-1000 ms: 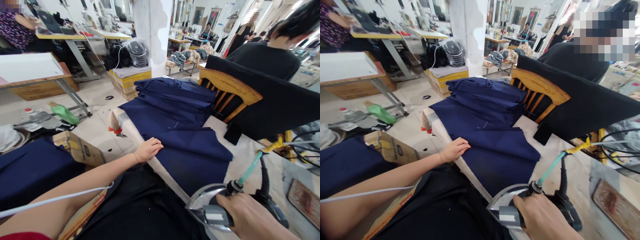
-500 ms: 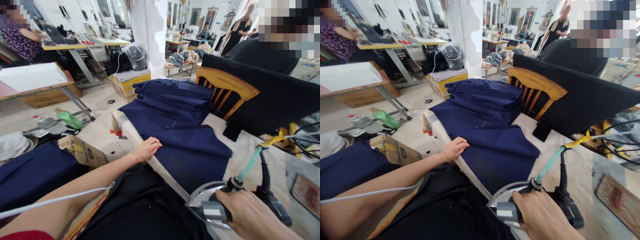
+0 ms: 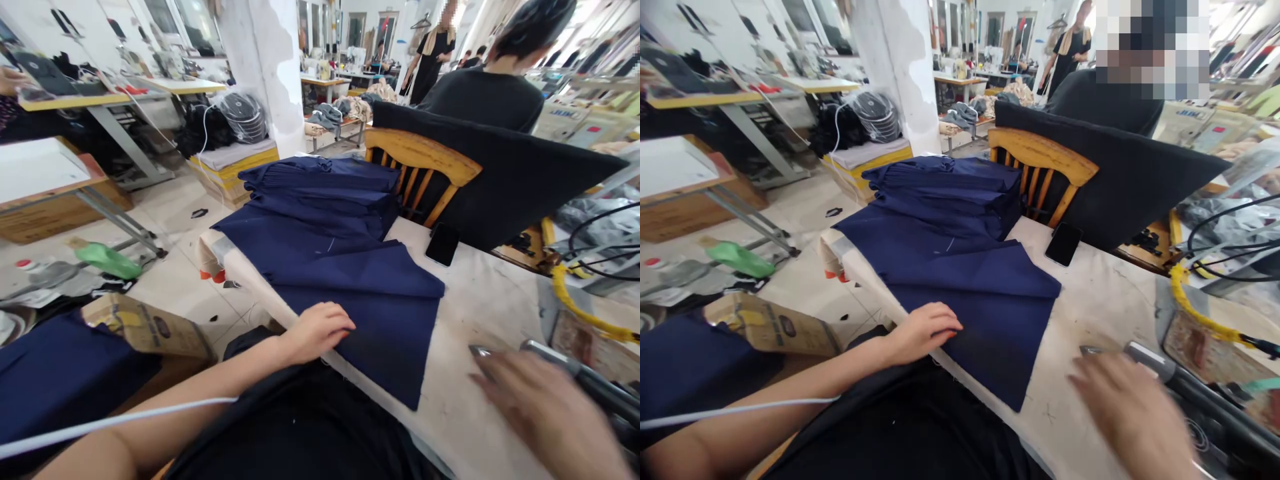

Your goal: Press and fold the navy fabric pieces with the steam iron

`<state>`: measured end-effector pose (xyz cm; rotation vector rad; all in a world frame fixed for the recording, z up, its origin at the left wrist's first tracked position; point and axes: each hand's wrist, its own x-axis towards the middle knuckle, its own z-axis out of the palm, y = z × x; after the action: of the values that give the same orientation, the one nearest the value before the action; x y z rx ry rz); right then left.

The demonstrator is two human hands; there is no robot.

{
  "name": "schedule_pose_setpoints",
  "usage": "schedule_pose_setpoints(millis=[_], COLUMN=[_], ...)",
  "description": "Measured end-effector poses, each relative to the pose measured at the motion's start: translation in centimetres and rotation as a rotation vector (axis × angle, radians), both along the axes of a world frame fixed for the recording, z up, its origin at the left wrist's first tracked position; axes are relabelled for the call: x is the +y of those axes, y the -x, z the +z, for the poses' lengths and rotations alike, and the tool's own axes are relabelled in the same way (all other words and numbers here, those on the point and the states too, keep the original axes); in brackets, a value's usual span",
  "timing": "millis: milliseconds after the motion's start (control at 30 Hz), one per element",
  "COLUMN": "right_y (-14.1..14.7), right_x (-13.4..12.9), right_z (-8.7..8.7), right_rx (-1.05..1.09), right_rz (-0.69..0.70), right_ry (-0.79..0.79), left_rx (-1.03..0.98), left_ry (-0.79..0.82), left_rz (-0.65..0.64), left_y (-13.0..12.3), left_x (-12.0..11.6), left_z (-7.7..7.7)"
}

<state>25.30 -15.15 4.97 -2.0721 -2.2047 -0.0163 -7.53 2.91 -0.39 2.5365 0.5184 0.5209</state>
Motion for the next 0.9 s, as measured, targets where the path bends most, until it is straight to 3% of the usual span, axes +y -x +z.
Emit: schedule_pose_setpoints(millis=[67,100,233,367,467,667,900], right_y=[4.6,6.3,8.6,7.8,7.7,6.8,5.8], right_x=[0.7,0.9,1.1,1.4,2.1,3.8,4.4], right_z=[-1.5,-2.4,-5.2,-5.6,-4.9,-4.1,-5.1], right_rx=[0.082,0.082,0.081,0.094,0.172,0.719,0.903], right_rz=[0.293,0.359,0.388,0.399,0.339,-0.013,-0.157], right_ry=[0.045,0.062,0.103,0.175,0.254,0.562,0.683], left_rx=[0.057,0.080,0.122,0.134,0.130,0.111,0.105], left_ry=[-0.023,-0.030,-0.019,-0.001,0.009,0.005,-0.069], left_rz=[-0.096,-0.130,-0.167,-0.144,-0.133,-0.146,-0.112], left_y=[-1.4,-2.0,-3.1,-3.5,-3.6,-3.5,-4.2], left_x=[-1.4,-2.0,-3.4,-3.8,-3.9,-4.0,-4.2], left_z=[0.1,0.0,-0.8,-1.2,-1.2,-0.9,-1.0])
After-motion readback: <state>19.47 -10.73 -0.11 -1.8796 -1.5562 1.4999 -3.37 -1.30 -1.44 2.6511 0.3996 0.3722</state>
